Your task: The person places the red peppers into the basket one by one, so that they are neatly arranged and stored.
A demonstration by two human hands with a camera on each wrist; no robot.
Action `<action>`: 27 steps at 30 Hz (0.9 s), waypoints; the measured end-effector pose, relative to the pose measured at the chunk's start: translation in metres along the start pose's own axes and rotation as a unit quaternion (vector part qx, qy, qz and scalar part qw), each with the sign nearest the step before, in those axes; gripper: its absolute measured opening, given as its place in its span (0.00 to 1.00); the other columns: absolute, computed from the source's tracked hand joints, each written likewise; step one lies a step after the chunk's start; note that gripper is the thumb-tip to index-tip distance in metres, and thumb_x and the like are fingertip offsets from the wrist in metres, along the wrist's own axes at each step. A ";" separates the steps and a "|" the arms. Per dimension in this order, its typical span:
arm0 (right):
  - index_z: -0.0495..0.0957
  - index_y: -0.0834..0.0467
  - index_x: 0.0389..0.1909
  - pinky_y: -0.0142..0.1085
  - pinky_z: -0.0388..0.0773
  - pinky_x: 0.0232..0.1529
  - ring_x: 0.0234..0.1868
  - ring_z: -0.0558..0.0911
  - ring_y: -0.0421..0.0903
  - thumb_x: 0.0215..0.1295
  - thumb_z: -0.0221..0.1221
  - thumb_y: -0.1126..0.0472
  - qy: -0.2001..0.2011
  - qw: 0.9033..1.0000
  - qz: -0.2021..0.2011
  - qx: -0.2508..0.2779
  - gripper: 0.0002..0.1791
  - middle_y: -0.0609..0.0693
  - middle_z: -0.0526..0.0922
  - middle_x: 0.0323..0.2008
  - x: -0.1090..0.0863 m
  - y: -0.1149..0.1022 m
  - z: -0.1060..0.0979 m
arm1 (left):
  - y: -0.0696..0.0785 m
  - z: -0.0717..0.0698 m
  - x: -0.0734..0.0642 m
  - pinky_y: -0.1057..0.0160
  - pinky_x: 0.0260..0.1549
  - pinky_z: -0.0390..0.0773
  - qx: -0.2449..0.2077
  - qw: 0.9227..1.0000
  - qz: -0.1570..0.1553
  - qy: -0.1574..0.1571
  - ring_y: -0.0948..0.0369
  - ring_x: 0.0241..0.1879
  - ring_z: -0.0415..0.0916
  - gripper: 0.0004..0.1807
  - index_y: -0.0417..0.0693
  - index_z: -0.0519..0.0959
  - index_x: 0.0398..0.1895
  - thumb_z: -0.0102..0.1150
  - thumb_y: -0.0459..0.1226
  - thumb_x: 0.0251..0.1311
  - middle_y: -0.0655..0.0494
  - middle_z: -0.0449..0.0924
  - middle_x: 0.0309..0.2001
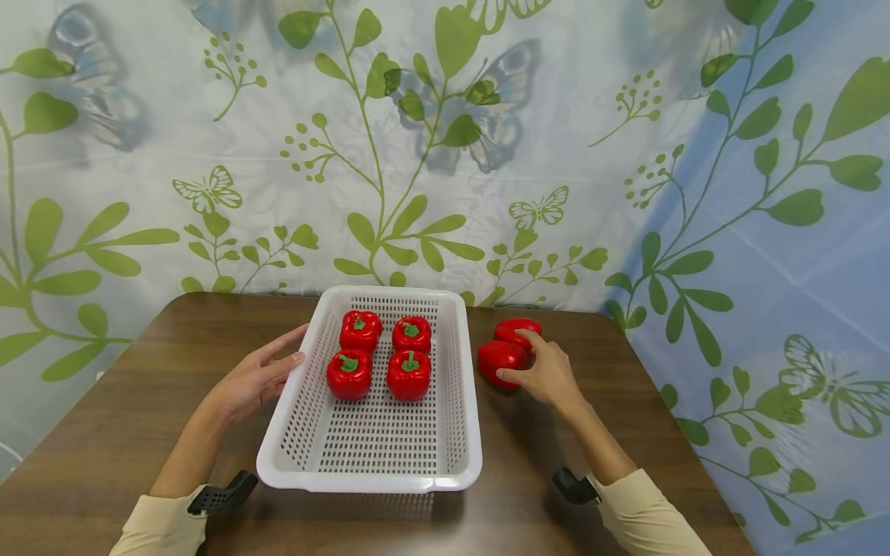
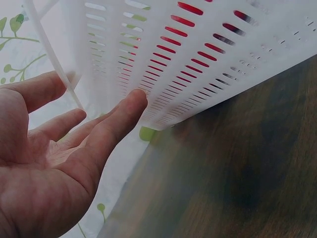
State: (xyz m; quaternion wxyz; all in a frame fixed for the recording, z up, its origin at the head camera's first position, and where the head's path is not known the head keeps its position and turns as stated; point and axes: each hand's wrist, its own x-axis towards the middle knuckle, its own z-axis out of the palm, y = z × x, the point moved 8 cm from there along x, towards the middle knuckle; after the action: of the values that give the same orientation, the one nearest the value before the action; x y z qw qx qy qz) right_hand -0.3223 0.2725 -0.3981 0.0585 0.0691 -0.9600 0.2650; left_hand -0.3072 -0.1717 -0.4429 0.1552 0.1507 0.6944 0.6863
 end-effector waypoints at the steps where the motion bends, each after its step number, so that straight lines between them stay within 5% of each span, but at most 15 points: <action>1: 0.66 0.60 0.72 0.61 0.80 0.51 0.54 0.78 0.66 0.57 0.72 0.47 -0.004 1.000 0.004 0.001 0.46 0.69 0.80 0.53 0.000 0.002 0.001 | 0.000 0.000 0.000 0.46 0.55 0.82 0.000 1.000 0.000 0.000 0.42 0.61 0.78 0.37 0.56 0.47 0.83 0.49 0.42 0.78 0.30 0.65 0.72; 27: 0.63 0.55 0.73 0.61 0.81 0.52 0.60 0.77 0.68 0.58 0.72 0.47 -0.034 0.997 0.052 0.036 0.46 0.70 0.77 0.61 -0.002 0.027 0.021 | -0.001 0.000 0.000 0.46 0.54 0.83 -0.005 1.000 0.001 -0.001 0.43 0.60 0.80 0.37 0.56 0.47 0.83 0.49 0.41 0.77 0.30 0.65 0.71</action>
State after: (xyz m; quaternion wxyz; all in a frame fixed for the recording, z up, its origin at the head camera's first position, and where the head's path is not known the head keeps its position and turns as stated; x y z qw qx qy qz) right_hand -0.3264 0.2851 -0.4297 0.0091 0.0302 -0.9535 0.2996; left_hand -0.3073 -0.1721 -0.4438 0.1561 0.1513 0.6906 0.6898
